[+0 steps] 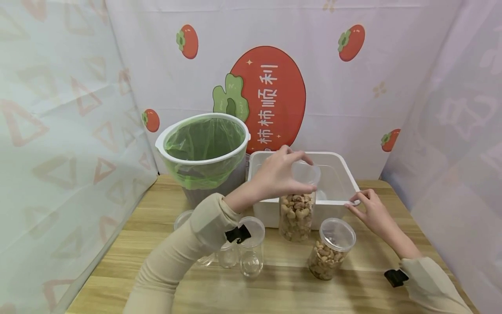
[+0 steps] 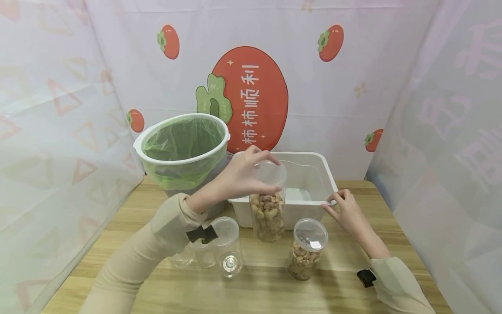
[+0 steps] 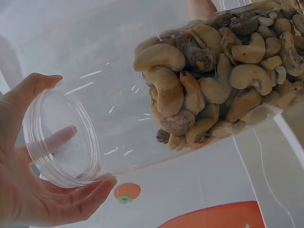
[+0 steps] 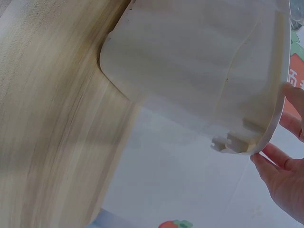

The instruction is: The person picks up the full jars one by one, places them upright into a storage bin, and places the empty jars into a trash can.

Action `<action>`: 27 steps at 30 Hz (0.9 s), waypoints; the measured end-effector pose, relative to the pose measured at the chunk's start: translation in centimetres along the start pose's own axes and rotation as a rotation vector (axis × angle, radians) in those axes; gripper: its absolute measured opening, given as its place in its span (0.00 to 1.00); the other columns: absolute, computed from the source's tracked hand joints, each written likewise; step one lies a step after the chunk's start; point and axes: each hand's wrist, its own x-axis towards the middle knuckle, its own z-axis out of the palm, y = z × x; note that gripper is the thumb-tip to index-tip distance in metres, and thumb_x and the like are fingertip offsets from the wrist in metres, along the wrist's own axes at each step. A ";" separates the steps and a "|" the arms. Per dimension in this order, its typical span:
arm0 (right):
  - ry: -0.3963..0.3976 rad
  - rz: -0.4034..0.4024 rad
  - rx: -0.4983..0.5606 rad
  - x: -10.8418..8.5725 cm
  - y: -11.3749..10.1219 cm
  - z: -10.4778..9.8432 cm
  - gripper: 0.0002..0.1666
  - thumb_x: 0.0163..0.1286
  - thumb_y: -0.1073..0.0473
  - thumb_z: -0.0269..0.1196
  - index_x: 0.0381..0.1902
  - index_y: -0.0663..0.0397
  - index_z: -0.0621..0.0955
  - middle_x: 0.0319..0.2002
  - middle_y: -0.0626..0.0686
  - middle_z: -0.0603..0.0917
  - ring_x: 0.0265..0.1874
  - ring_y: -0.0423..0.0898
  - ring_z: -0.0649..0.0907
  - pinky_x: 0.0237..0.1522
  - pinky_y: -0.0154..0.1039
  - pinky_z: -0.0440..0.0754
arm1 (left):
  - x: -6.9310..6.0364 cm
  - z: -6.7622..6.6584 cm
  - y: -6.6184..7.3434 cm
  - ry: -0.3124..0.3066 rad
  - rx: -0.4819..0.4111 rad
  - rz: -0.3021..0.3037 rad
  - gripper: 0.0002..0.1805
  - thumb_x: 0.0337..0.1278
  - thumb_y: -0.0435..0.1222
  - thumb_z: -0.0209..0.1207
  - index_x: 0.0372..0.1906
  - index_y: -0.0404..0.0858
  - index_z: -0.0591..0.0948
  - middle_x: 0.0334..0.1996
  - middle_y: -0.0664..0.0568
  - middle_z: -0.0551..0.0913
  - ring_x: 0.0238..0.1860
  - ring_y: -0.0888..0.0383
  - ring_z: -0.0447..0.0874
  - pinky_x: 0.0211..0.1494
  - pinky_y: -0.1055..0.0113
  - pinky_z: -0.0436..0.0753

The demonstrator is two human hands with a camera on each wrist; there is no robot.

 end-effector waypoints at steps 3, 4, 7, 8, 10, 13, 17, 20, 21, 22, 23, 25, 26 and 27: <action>0.005 -0.012 -0.007 0.0 0.1 0.1 0.14 0.42 0.70 0.69 0.25 0.58 0.74 0.31 0.61 0.69 0.30 0.55 0.71 0.27 0.49 0.68 | 0.8 -0.8 -0.4 -0.027 0.011 -0.024 0.25 0.35 0.52 0.66 0.44 0.49 0.77 0.37 0.50 0.70 0.37 0.59 0.70 0.34 0.68 0.70; 0.006 -0.016 -0.009 0.0 0.1 0.1 0.14 0.42 0.70 0.69 0.25 0.58 0.74 0.31 0.61 0.69 0.30 0.55 0.71 0.27 0.48 0.68 | 1.1 -1.1 -0.5 -0.031 0.010 -0.032 0.25 0.35 0.51 0.66 0.45 0.49 0.77 0.37 0.50 0.70 0.37 0.59 0.70 0.33 0.68 0.70; 0.006 -0.026 -0.015 0.0 0.1 0.2 0.14 0.42 0.70 0.69 0.25 0.58 0.74 0.31 0.61 0.69 0.29 0.54 0.71 0.26 0.48 0.67 | 1.9 -1.8 -1.0 -0.052 0.012 -0.052 0.26 0.36 0.52 0.65 0.46 0.49 0.77 0.37 0.51 0.70 0.36 0.60 0.69 0.32 0.69 0.70; 0.007 -0.028 -0.017 0.0 0.1 0.2 0.14 0.42 0.70 0.69 0.25 0.58 0.74 0.31 0.61 0.69 0.29 0.54 0.71 0.26 0.47 0.67 | 2.1 -2.1 -1.2 -0.057 0.015 -0.059 0.26 0.36 0.52 0.65 0.46 0.49 0.76 0.37 0.52 0.70 0.36 0.60 0.69 0.32 0.69 0.70; 0.008 -0.030 -0.018 0.0 0.1 0.2 0.15 0.41 0.70 0.69 0.25 0.58 0.74 0.31 0.61 0.69 0.29 0.54 0.71 0.26 0.47 0.67 | 2.8 -2.5 -1.6 -0.059 0.014 -0.058 0.26 0.37 0.52 0.65 0.47 0.49 0.76 0.37 0.52 0.71 0.36 0.60 0.69 0.33 0.69 0.70; 0.007 -0.030 -0.022 0.1 0.1 0.2 0.15 0.41 0.70 0.69 0.25 0.58 0.74 0.31 0.61 0.69 0.29 0.54 0.71 0.26 0.48 0.68 | 3.7 -2.9 -2.3 -0.058 0.012 -0.046 0.26 0.38 0.51 0.65 0.47 0.48 0.77 0.36 0.54 0.73 0.37 0.61 0.68 0.34 0.69 0.69; -0.004 -0.020 -0.028 0.0 0.1 0.2 0.14 0.43 0.69 0.69 0.25 0.58 0.74 0.31 0.61 0.70 0.29 0.54 0.71 0.26 0.48 0.68 | 4.9 -3.1 -3.2 -0.063 0.022 -0.025 0.26 0.38 0.50 0.65 0.47 0.46 0.77 0.37 0.54 0.75 0.40 0.61 0.67 0.36 0.69 0.69; -0.011 -0.018 -0.033 0.0 0.0 0.1 0.14 0.43 0.69 0.69 0.25 0.58 0.74 0.31 0.61 0.70 0.28 0.53 0.71 0.26 0.47 0.68 | 5.7 -3.1 -3.9 -0.067 0.029 -0.024 0.26 0.38 0.50 0.65 0.47 0.45 0.78 0.39 0.54 0.76 0.42 0.60 0.67 0.39 0.68 0.69; -0.012 -0.019 -0.036 -0.1 0.0 0.1 0.14 0.43 0.69 0.69 0.25 0.58 0.74 0.31 0.61 0.70 0.28 0.53 0.71 0.25 0.47 0.68 | 5.9 -3.1 -4.1 -0.067 0.028 -0.028 0.25 0.39 0.49 0.65 0.47 0.45 0.77 0.40 0.54 0.76 0.42 0.60 0.67 0.39 0.67 0.69; -0.013 -0.021 -0.038 -0.1 0.0 0.1 0.14 0.43 0.69 0.69 0.25 0.58 0.74 0.31 0.61 0.70 0.27 0.53 0.70 0.25 0.47 0.68 | 6.2 -3.1 -4.3 -0.063 0.029 -0.034 0.25 0.39 0.49 0.65 0.46 0.45 0.78 0.41 0.54 0.76 0.43 0.60 0.67 0.40 0.67 0.69; -0.013 -0.023 -0.040 0.0 0.0 0.1 0.14 0.42 0.69 0.69 0.25 0.58 0.74 0.31 0.61 0.69 0.27 0.52 0.70 0.25 0.46 0.68 | 6.4 -3.1 -4.5 -0.057 0.031 -0.040 0.25 0.39 0.49 0.65 0.46 0.45 0.78 0.41 0.54 0.76 0.44 0.60 0.68 0.41 0.66 0.70; -0.011 -0.025 -0.042 0.0 0.0 0.1 0.14 0.42 0.70 0.69 0.25 0.58 0.74 0.31 0.60 0.69 0.27 0.52 0.70 0.25 0.46 0.67 | 6.8 -3.1 -4.9 -0.046 0.032 -0.055 0.24 0.39 0.49 0.65 0.45 0.45 0.78 0.42 0.54 0.76 0.45 0.59 0.68 0.42 0.66 0.70; -0.011 -0.027 -0.044 0.0 0.0 0.1 0.14 0.42 0.70 0.69 0.25 0.58 0.74 0.30 0.60 0.69 0.27 0.52 0.70 0.25 0.46 0.67 | 7.0 -3.1 -5.1 -0.043 0.033 -0.064 0.24 0.39 0.49 0.65 0.45 0.45 0.78 0.42 0.54 0.77 0.45 0.59 0.68 0.42 0.65 0.70; -0.012 -0.026 -0.043 0.0 0.1 0.0 0.14 0.42 0.69 0.69 0.25 0.58 0.74 0.30 0.60 0.69 0.27 0.51 0.70 0.25 0.46 0.67 | 7.2 -3.0 -5.3 -0.040 0.037 -0.074 0.24 0.39 0.49 0.66 0.45 0.45 0.78 0.42 0.55 0.76 0.46 0.59 0.68 0.43 0.65 0.70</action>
